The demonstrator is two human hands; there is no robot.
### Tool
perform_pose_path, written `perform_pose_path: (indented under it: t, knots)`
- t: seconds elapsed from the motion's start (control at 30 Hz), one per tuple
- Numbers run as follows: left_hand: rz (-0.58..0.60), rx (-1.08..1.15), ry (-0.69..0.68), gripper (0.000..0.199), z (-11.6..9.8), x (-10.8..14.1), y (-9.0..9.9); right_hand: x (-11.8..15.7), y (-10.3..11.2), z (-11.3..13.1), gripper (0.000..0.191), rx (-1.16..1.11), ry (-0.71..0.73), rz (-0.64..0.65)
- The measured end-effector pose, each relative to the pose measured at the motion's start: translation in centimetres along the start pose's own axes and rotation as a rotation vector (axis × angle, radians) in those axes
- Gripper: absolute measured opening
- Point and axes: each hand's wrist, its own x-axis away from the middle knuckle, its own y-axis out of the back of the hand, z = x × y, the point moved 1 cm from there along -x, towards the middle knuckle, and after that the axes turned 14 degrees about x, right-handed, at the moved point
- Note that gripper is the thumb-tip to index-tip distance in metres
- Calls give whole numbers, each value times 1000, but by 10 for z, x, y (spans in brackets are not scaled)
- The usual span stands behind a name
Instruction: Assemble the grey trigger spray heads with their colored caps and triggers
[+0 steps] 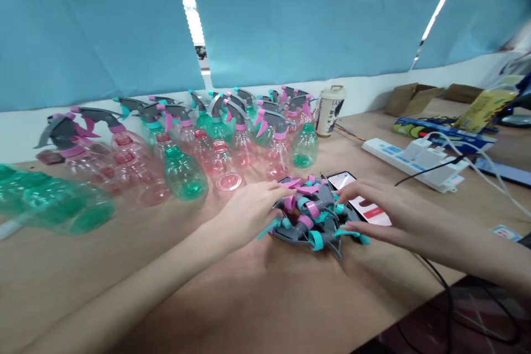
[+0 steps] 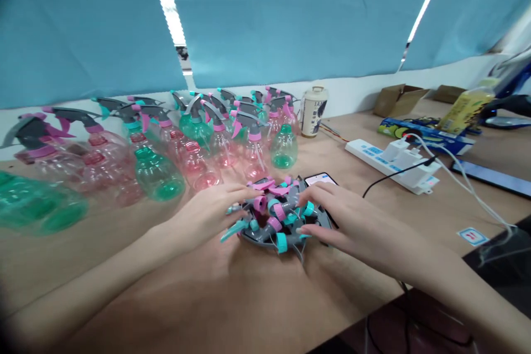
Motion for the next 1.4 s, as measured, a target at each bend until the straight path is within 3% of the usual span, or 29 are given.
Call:
perform_pose_path:
  t: [0.1, 0.2, 0.33, 0.47, 0.63, 0.77, 0.93, 1.07, 1.17, 1.4]
  knots:
    - [-61, 43, 48, 31, 4, 4, 12, -1, -16, -10, 45, 19, -4, -7]
    - [-84, 82, 130, 25, 9, 6, 15, -12, -38, -15, 65, 47, 27, -125]
    - [-126, 95, 153, 27, 11, 3, 0, -24, -69, -12, 79, 83, 25, -186]
    - [-162, 127, 124, 36, 13, -2, -20, -20, -85, 2, 80, 109, -1, -137]
    - [-35, 103, 154, 54, 22, 4, -39, -19, -90, 23, 78, 124, 11, -78]
    - [17, 74, 182, 61, 25, 20, -43, -26, -91, 24, 76, 112, 45, -81]
    - [-44, 146, 199, 49, 21, 31, -37, -38, -79, 5, 57, 68, 72, -193]
    - [-144, 131, 260, 47, 26, 33, -34, -58, -74, -12, 59, 51, -62, -271]
    - [-161, 118, 324, 56, 31, 33, -35, -70, -81, -14, 63, 40, -53, -224]
    - [-31, 138, 386, 66, 20, 31, -39, -85, -89, -14, 66, 15, 91, -101]
